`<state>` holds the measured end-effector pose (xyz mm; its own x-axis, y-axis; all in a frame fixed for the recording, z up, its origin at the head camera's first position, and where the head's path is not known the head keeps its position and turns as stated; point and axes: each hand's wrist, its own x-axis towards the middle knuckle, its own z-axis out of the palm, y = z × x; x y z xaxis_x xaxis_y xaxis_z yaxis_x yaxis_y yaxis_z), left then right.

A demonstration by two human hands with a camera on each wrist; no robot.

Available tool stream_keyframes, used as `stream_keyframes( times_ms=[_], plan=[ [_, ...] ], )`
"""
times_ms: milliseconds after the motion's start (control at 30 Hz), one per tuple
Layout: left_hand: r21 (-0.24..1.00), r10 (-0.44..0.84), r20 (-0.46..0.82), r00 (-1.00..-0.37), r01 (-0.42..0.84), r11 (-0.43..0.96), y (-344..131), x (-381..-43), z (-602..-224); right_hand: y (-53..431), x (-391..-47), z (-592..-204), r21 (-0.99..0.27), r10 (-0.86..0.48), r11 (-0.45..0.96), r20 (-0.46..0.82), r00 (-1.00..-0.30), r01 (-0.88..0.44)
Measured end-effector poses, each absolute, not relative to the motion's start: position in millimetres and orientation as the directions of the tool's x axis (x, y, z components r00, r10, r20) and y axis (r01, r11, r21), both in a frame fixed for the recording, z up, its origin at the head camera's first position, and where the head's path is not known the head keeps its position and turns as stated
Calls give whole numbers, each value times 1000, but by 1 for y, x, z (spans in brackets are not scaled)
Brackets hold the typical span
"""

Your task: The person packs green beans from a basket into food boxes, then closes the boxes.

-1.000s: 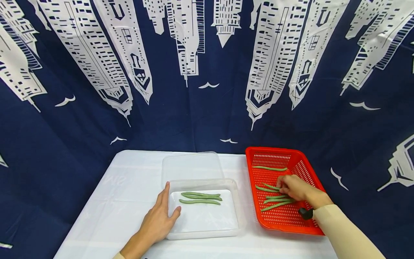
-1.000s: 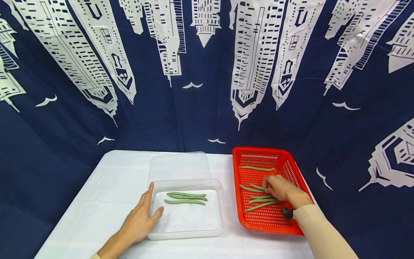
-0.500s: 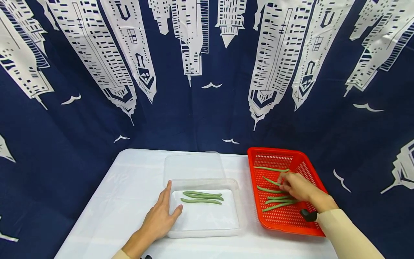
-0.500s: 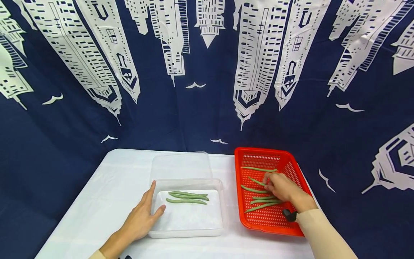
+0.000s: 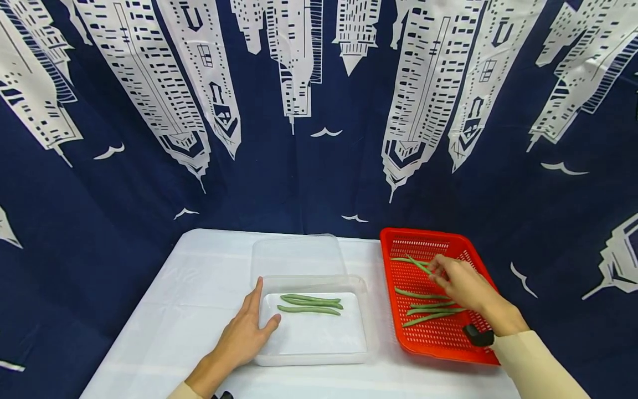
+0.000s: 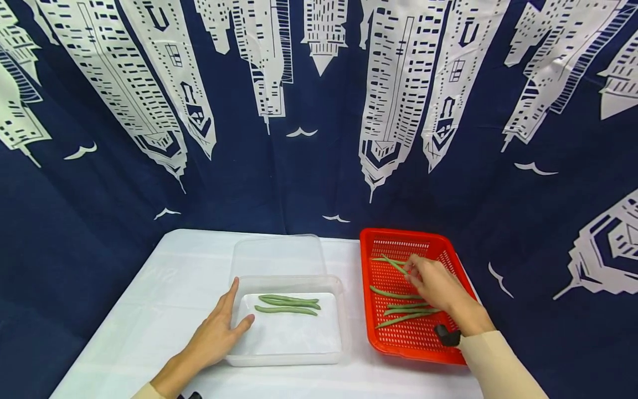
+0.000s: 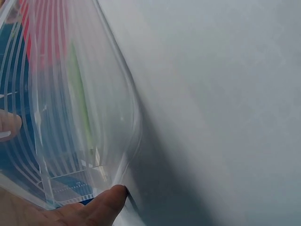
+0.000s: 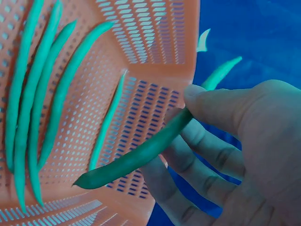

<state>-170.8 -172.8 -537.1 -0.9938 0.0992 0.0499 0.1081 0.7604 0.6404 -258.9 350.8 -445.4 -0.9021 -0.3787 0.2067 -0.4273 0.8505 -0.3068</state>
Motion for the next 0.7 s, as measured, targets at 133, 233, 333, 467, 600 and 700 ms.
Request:
stream_keyframes(
  times_ms=[133, 233, 333, 467, 600, 700],
  plan=[
    [631, 108, 60, -992, 121, 766, -174, -174, -537, 338, -255, -438, -294, -372, 845, 273, -887, -446],
    [626, 114, 61, -992, 127, 769, -176, -177, -535, 328, -251, -432, -281, -370, 843, 316, -874, -458],
    [632, 116, 54, -992, 125, 765, -177, -179, -534, 318, -248, -428, -273, -371, 839, 347, -861, -471],
    [647, 116, 39, -993, 113, 754, -176, -180, -534, 305, -244, -425, -277, -370, 835, 354, -859, -474],
    [651, 114, 32, -993, 107, 751, -174, -179, -537, 290, -240, -422, -300, -353, 842, 325, -877, -449],
    [653, 112, 36, -993, 108, 749, -173, -179, -539, 278, -237, -423, -315, -354, 837, 312, -882, -448]
  ],
)
